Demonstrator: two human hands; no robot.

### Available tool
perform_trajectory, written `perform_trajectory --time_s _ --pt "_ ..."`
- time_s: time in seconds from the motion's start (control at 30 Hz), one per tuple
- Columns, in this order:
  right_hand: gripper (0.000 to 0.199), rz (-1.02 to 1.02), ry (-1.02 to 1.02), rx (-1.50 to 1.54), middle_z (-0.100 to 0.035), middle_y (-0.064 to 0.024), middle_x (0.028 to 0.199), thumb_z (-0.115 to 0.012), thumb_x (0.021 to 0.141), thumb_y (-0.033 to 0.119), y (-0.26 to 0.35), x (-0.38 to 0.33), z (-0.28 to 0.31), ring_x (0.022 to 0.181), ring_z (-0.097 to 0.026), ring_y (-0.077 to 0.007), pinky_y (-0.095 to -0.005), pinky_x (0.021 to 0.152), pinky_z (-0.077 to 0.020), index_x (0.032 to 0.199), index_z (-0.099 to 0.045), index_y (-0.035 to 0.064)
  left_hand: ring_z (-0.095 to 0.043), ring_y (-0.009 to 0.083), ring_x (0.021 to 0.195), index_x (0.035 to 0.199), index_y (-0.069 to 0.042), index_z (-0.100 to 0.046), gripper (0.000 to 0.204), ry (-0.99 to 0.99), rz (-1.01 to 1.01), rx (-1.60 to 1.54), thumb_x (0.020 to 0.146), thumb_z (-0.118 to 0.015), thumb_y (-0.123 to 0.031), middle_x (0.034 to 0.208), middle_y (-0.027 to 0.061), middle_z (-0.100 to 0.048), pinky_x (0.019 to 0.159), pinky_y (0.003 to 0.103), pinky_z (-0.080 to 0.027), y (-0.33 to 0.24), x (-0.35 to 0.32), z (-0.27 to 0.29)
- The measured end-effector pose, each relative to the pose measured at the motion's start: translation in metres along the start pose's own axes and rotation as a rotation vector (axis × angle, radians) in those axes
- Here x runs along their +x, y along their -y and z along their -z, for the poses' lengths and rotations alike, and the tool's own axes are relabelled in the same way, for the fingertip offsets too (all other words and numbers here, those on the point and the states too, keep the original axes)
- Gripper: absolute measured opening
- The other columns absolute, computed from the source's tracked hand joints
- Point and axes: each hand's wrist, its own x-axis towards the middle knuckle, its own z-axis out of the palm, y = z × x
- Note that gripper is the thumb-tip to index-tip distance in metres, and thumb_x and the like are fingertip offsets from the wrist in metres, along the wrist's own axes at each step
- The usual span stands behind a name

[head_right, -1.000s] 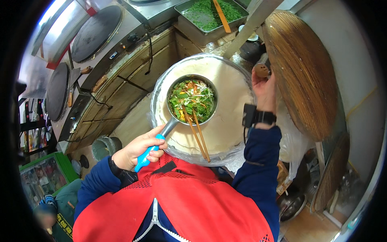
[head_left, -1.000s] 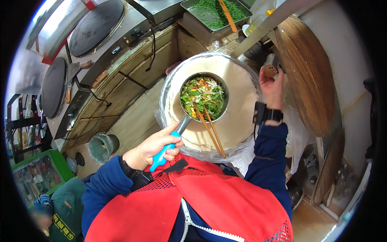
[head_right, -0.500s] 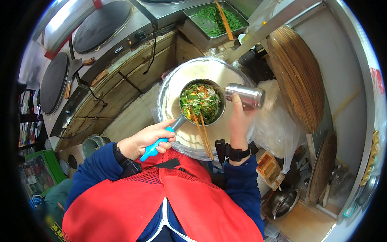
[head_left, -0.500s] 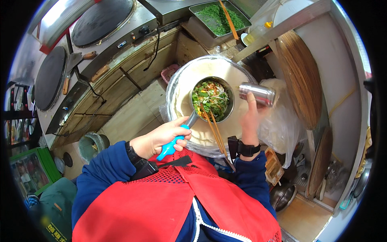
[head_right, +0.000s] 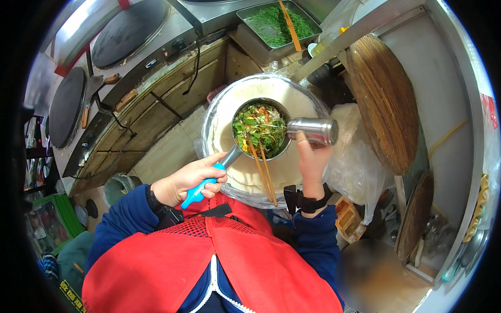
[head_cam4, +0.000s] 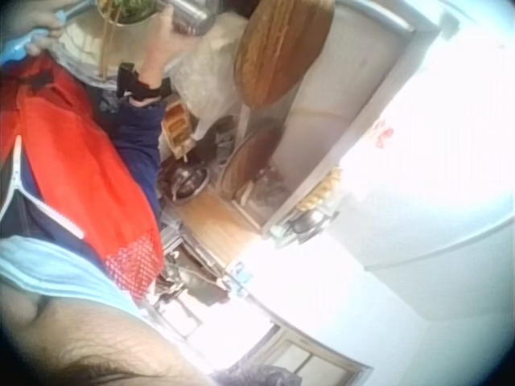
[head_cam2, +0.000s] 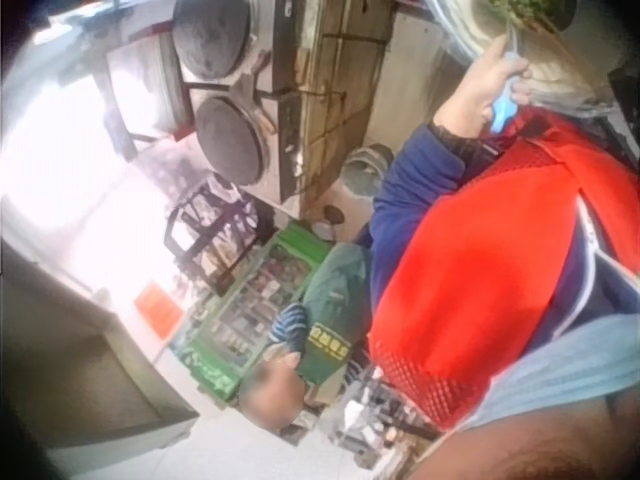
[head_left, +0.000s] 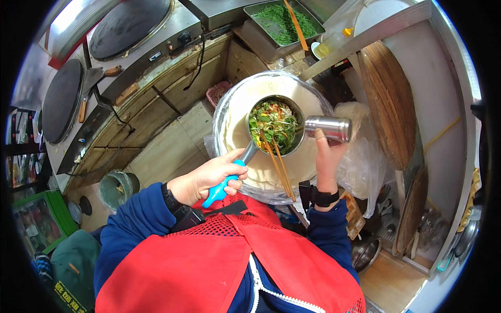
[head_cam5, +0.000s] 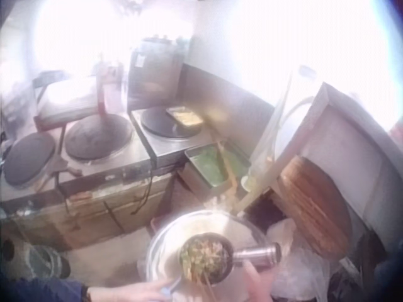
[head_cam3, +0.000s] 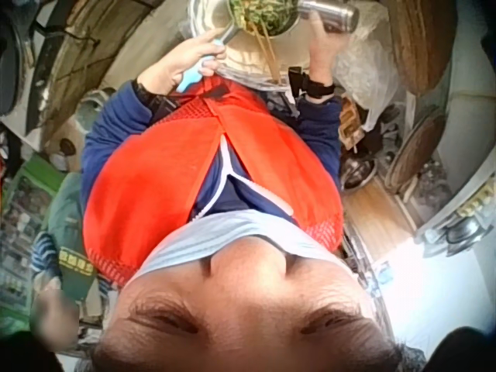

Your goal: The person mixes chopped vegetables and seasonings in a small pan, then spreads the mixture onto a thin crepe on a hot griddle. They use chopsticks to stir and distribute the filling evenly across the crepe surface.

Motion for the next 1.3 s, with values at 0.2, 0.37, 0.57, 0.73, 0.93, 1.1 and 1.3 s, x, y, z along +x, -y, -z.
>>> perform_trajectory --time_s 0.2,0.37,0.57,0.73,0.93,1.1,1.3 --pt "0.037 -0.018 -0.007 -0.013 -0.059 -0.0112 0.108 -0.067 0.082 0.005 -0.009 0.02 -0.001 0.096 -0.059 -0.019 -0.0322 0.08 -0.0528 0.115 -0.05 -0.0015 -0.038 0.007 0.055 0.148 -0.018 -0.012 0.071 -0.007 0.025 0.012 0.09 -0.05 -0.002 0.084 0.005 -0.044 0.043 0.021 -0.033 -0.002 0.009 -0.007" --pt "0.037 -0.121 -0.126 -0.002 -0.061 -0.0101 0.105 -0.069 0.081 0.004 -0.014 0.026 0.009 0.092 -0.061 -0.0181 -0.0302 0.079 -0.0523 0.113 -0.052 -0.0018 -0.039 0.0071 0.054 0.149 -0.02 -0.012 0.071 -0.024 0.034 -0.016 0.091 -0.049 -0.002 0.085 0.006 -0.045 0.043 0.021 -0.034 -0.001 0.013 -0.01" --pt "0.036 -0.066 -0.039 -0.102 -0.061 -0.0105 0.107 -0.07 0.081 0.006 -0.022 0.035 0.023 0.093 -0.061 -0.0175 -0.0303 0.077 -0.052 0.113 -0.055 -0.0018 -0.038 0.0076 0.055 0.148 -0.019 -0.013 0.07 -0.009 0.024 -0.017 0.091 -0.05 -0.002 0.083 0.005 -0.044 0.043 0.021 -0.034 0.0 0.02 -0.016" --pt "0.033 -0.015 -0.115 0.009 -0.062 -0.0104 0.105 -0.069 0.082 0.007 -0.033 0.045 0.023 0.091 -0.063 -0.0188 -0.0302 0.076 -0.0532 0.111 -0.056 -0.0017 -0.039 0.0075 0.055 0.148 -0.02 -0.015 0.068 -0.013 0.019 0.007 0.092 -0.049 -0.003 0.082 0.0047 -0.044 0.043 0.021 -0.034 -0.001 0.024 -0.024" --pt "0.033 -0.109 -0.008 0.025 -0.064 -0.0101 0.101 -0.07 0.081 0.007 -0.037 0.05 0.03 0.088 -0.064 -0.0182 -0.0301 0.075 -0.0546 0.11 -0.056 -0.0019 -0.038 0.0074 0.055 0.147 -0.02 -0.017 0.067 -0.051 0.019 0.015 0.091 -0.049 -0.002 0.082 0.0047 -0.044 0.043 0.021 -0.033 0.0 0.028 -0.027" --pt "0.035 -0.146 -0.016 0.108 -0.064 -0.0098 0.102 -0.071 0.081 0.01 -0.042 0.058 0.03 0.088 -0.065 -0.0174 -0.029 0.071 -0.0557 0.111 -0.055 -0.0015 -0.038 0.0074 0.055 0.148 -0.02 -0.014 0.07 -0.042 0.02 -0.013 0.091 -0.05 -0.001 0.082 0.0051 -0.044 0.044 0.021 -0.033 0.002 0.033 -0.029" --pt "0.033 -0.599 -0.034 0.411 -0.065 -0.0079 0.096 -0.071 0.083 0.02 -0.056 0.083 0.038 0.081 -0.065 -0.0182 -0.0267 0.07 -0.0564 0.107 -0.06 0.0018 -0.038 0.0076 0.055 0.149 -0.021 -0.013 0.07 -0.06 -0.001 -0.015 0.092 -0.049 -0.002 0.083 0.0052 -0.044 0.044 0.021 -0.033 0.002 0.037 -0.036"
